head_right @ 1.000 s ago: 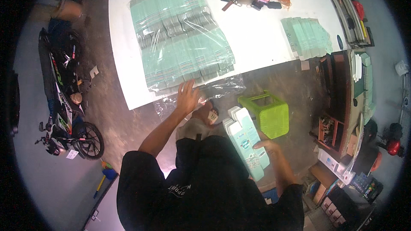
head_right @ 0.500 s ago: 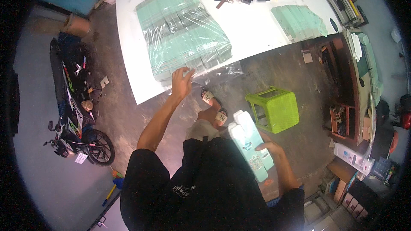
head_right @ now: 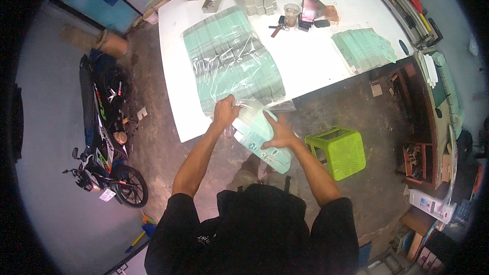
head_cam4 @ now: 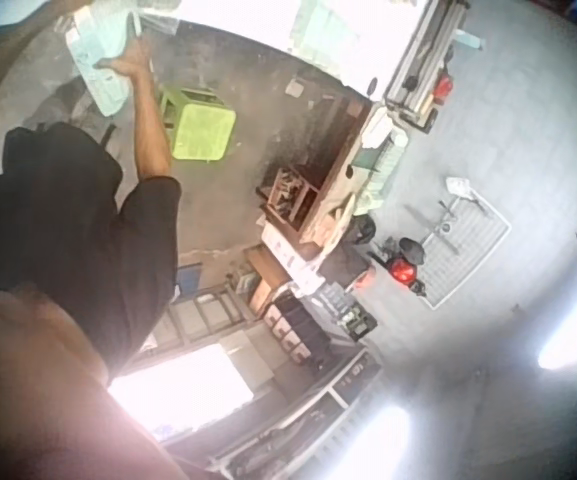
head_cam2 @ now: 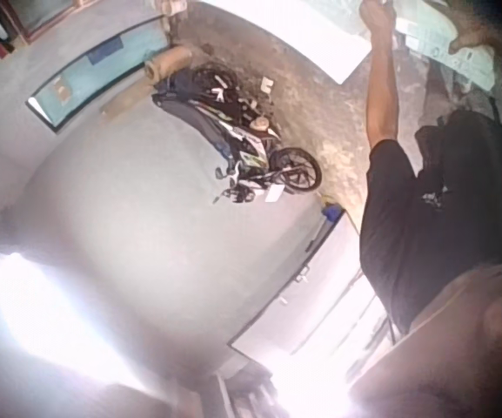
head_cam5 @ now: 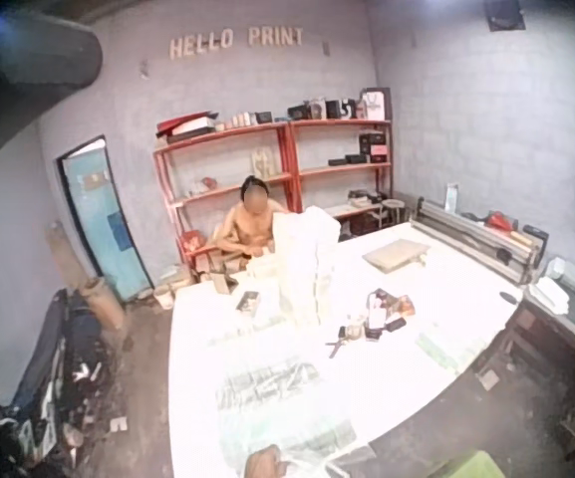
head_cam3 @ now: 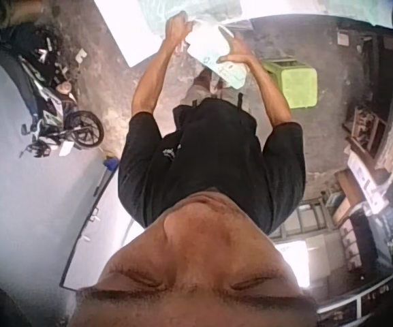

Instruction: The person repeatedly picks up stacks of light green paper, places them into a clear plastic bag on a white table, and smooths the bag to secure the contents. The person also moves a green stool and handles additional paper stacks from a nearby surface.

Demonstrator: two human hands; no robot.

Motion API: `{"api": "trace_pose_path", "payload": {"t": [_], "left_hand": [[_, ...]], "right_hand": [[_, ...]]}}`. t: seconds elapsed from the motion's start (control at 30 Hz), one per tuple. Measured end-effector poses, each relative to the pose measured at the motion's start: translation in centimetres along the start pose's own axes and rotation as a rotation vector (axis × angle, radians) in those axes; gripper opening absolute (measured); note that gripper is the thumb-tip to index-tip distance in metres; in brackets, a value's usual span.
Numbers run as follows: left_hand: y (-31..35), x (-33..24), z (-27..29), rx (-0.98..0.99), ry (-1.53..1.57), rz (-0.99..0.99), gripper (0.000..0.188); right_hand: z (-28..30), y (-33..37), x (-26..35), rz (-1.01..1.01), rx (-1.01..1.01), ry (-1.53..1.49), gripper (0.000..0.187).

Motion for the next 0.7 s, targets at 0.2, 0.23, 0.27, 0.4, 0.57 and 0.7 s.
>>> {"api": "trace_pose_path", "payload": {"t": [0.2, 0.23, 0.27, 0.4, 0.57, 0.7], "left_hand": [[-1.3, -1.4, 3.6, -0.096, -0.063, -0.329, 0.032], [-0.9, -1.2, 4.0, -0.039, -0.101, -0.316, 0.038], [-0.8, -1.1, 4.3, -0.051, -0.099, -0.283, 0.039], [0.5, -2.5, 3.9, -0.072, -0.196, -0.417, 0.024], [2.4, -5.3, 5.6, -0.138, -0.127, -0.466, 0.038], [2.7, -6.3, 6.0, -0.112, -0.103, -0.514, 0.030]], "right_hand": [[1.4, -1.2, 1.2, -0.020, -0.247, 0.217, 0.135], [0.8, -1.0, 1.8, -0.036, -0.275, 0.249, 0.134], [0.6, -0.9, 2.2, -0.064, -0.299, 0.261, 0.132], [-0.4, -0.8, 2.8, -0.141, -0.392, 0.290, 0.130], [-3.1, -4.4, 4.9, -0.184, -0.505, 0.279, 0.128], [-4.7, -9.1, 4.9, -0.221, -0.588, 0.152, 0.121]]}}
Point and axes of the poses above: each hand's wrist, its own y-axis away from the middle knuckle, its own z-axis out of the back of the hand, x = y × z, the point moved 5 cm from there along -y, towards the middle knuckle, and after that the axes turned 13 degrees about -y, right-handed, at the moved point
